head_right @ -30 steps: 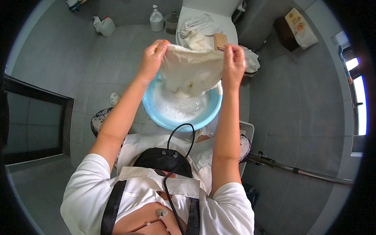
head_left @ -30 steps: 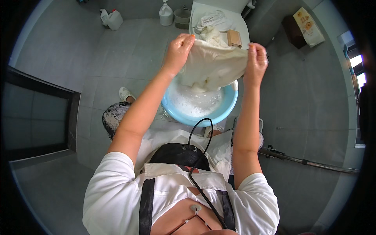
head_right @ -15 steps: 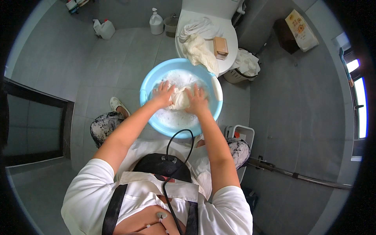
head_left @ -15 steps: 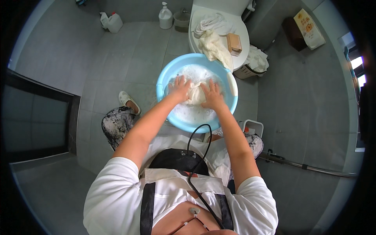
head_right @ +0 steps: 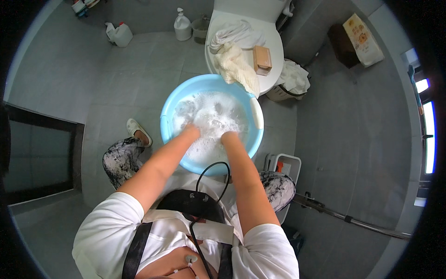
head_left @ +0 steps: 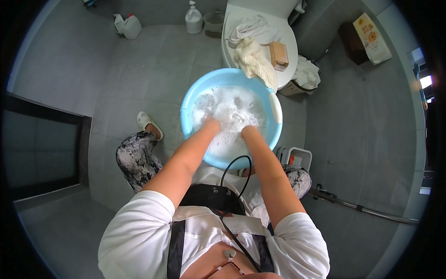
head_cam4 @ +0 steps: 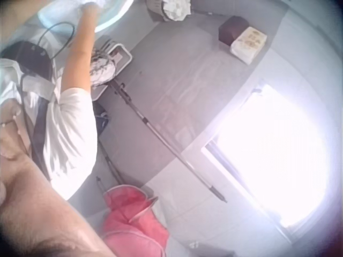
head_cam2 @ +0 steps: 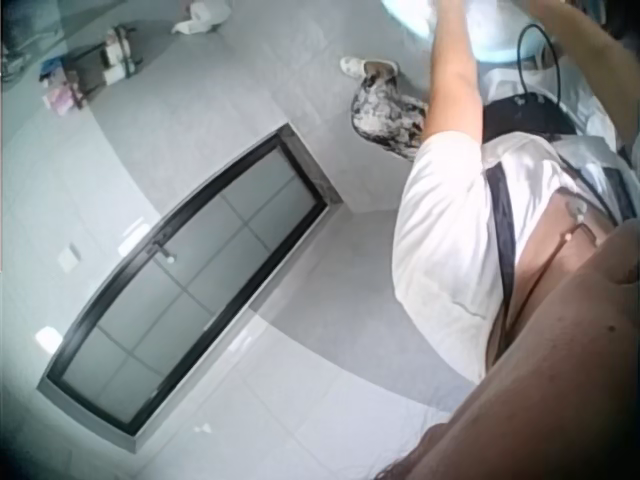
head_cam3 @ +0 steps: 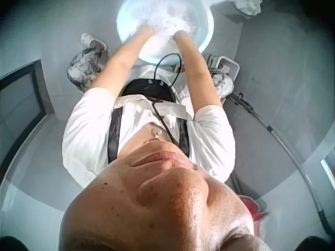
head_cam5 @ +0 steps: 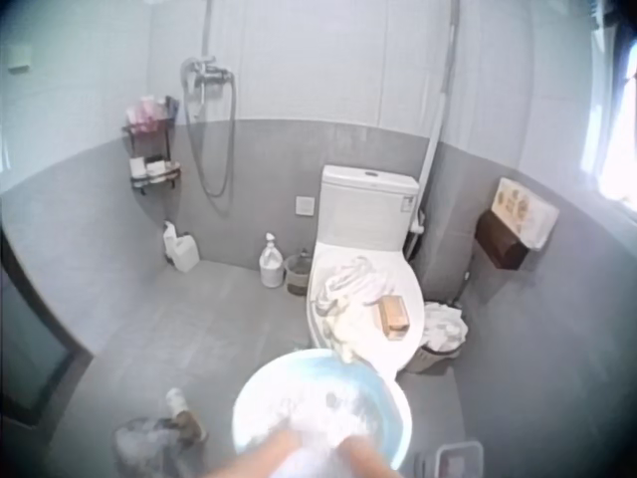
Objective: The person washes white fabric by hand in a blue basin filled with soapy water. They rub the cloth against itself, squeeze it, and rotate it throughout the process.
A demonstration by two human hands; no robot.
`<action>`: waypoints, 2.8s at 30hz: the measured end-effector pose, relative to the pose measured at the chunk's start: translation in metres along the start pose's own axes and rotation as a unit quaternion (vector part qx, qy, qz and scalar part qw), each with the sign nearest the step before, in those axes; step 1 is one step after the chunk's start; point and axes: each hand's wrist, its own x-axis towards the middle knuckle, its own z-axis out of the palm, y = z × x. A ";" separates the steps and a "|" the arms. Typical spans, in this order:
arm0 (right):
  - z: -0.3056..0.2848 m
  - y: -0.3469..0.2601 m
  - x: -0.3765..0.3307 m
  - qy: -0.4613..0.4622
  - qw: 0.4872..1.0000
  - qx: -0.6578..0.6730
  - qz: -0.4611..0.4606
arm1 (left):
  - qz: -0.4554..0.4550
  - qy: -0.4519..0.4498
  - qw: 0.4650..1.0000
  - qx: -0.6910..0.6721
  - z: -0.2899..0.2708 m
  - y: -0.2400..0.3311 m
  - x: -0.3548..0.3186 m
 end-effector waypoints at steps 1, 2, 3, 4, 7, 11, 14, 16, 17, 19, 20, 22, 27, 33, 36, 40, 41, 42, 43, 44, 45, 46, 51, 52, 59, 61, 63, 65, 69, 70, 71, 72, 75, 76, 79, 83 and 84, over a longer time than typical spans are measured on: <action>0.012 0.005 0.007 0.007 0.999 0.032 0.013 | 0.002 -0.009 1.000 -0.014 0.002 0.000 0.002; 0.026 0.013 0.014 0.010 0.998 0.062 0.028 | -0.001 -0.023 0.999 -0.035 0.001 -0.002 0.004; 0.040 0.023 0.018 0.009 0.995 0.090 0.045 | -0.009 -0.040 0.997 -0.069 -0.004 -0.005 0.003; 0.053 0.031 0.021 0.007 0.991 0.115 0.063 | -0.023 -0.054 0.991 -0.118 -0.010 -0.007 0.004; 0.062 0.042 0.021 -0.013 0.990 0.111 0.082 | -0.074 0.114 0.911 -0.389 -0.041 -0.007 -0.011; -0.086 -0.049 -0.044 -0.046 0.999 0.010 0.003 | -0.054 0.317 0.741 -0.590 -0.007 -0.023 0.013; -0.101 -0.046 -0.046 0.097 0.983 0.153 -0.022 | -0.049 0.302 0.735 -0.606 -0.002 -0.029 0.014; -0.108 -0.038 -0.045 0.129 0.950 0.270 -0.087 | -0.044 0.224 0.675 -0.702 -0.025 -0.020 -0.012; -0.120 -0.043 -0.052 0.115 0.921 0.359 -0.095 | -0.055 0.187 0.653 -0.732 -0.036 -0.018 -0.025; -0.141 -0.057 -0.068 0.095 0.852 0.508 -0.087 | -0.034 0.111 0.571 -0.813 -0.048 -0.014 -0.042; -0.151 -0.067 -0.076 0.091 0.815 0.568 -0.074 | -0.002 0.073 0.509 -0.858 -0.051 -0.012 -0.047; -0.163 -0.075 -0.084 0.074 0.719 0.687 -0.075 | 0.061 -0.004 0.372 -0.926 -0.059 -0.006 -0.059; -0.153 -0.062 -0.079 0.082 0.539 0.833 -0.092 | 0.151 -0.038 0.176 -0.972 -0.083 0.009 -0.084; -0.129 -0.067 -0.084 0.285 0.714 0.638 -0.051 | 0.133 0.042 0.244 -0.960 -0.092 0.015 -0.081; -0.112 -0.076 -0.095 0.365 0.864 0.321 -0.128 | 0.089 0.022 0.290 -0.952 -0.104 0.018 -0.089; -0.105 -0.080 -0.108 0.398 0.867 0.184 -0.237 | 0.062 -0.005 0.321 -0.945 -0.117 0.017 -0.095; -0.106 -0.082 -0.110 0.418 0.862 0.160 -0.240 | 0.074 -0.007 0.345 -0.936 -0.120 0.017 -0.095; -0.105 -0.082 -0.110 0.422 0.858 0.157 -0.246 | 0.086 -0.008 0.369 -0.925 -0.122 0.017 -0.095; -0.105 -0.081 -0.109 0.426 0.855 0.154 -0.252 | 0.082 -0.027 0.370 -0.925 -0.122 0.017 -0.094; -0.106 -0.080 -0.107 0.431 0.852 0.150 -0.257 | 0.070 -0.030 0.369 -0.926 -0.124 0.019 -0.094; -0.105 -0.080 -0.105 0.436 0.848 0.160 -0.253 | 0.058 -0.032 0.367 -0.928 -0.127 0.020 -0.095; -0.104 -0.081 -0.102 0.441 0.845 0.169 -0.249 | 0.045 -0.035 0.366 -0.929 -0.128 0.022 -0.095; -0.101 -0.087 -0.093 0.486 0.828 0.171 -0.220 | 0.013 0.027 0.370 -0.928 -0.122 0.028 -0.085; -0.101 -0.089 -0.090 0.500 0.822 0.172 -0.212 | -0.001 0.029 0.360 -0.932 -0.124 0.030 -0.088; -0.102 -0.097 -0.074 0.505 0.810 0.249 -0.166 | -0.012 0.086 0.282 -0.955 -0.090 0.030 -0.064; -0.095 -0.085 -0.065 0.446 0.815 0.355 -0.107 | -0.080 0.130 0.290 -0.945 -0.109 0.048 -0.090; -0.100 -0.080 -0.068 0.400 0.815 0.412 -0.078 | -0.079 0.155 0.331 -0.927 -0.085 0.044 -0.065; -0.101 -0.070 -0.066 0.377 0.855 0.352 -0.061 | -0.068 0.137 0.353 -0.923 -0.070 0.039 -0.053; -0.111 -0.048 -0.074 0.286 0.929 0.227 0.052 | -0.114 0.100 0.432 -0.889 -0.063 0.012 -0.052; -0.116 -0.041 -0.072 0.257 0.941 0.204 0.083 | -0.107 0.063 0.401 -0.908 -0.060 0.000 -0.049; -0.109 -0.023 -0.064 0.274 0.935 0.214 0.071 | -0.101 0.020 0.371 -0.923 -0.068 -0.006 -0.059; -0.103 -0.009 -0.058 0.277 0.931 0.232 0.056 | -0.094 -0.020 0.338 -0.936 -0.071 -0.013 -0.066; -0.099 0.006 -0.051 0.294 0.920 0.257 0.032 | -0.112 -0.022 0.409 -0.905 -0.065 -0.022 -0.068; -0.097 0.008 -0.053 0.297 0.925 0.238 0.014 | -0.133 -0.019 0.444 -0.886 -0.065 -0.023 -0.071; -0.099 -0.011 -0.069 0.264 0.948 0.168 -0.053 | -0.090 0.067 0.700 -0.705 -0.058 -0.015 -0.082; -0.081 -0.022 -0.076 0.152 0.977 0.009 -0.152 | 0.017 0.210 0.961 -0.177 -0.048 -0.003 -0.086; -0.078 -0.024 -0.076 0.132 0.975 -0.039 -0.174 | 0.034 0.194 0.977 -0.086 -0.057 0.005 -0.097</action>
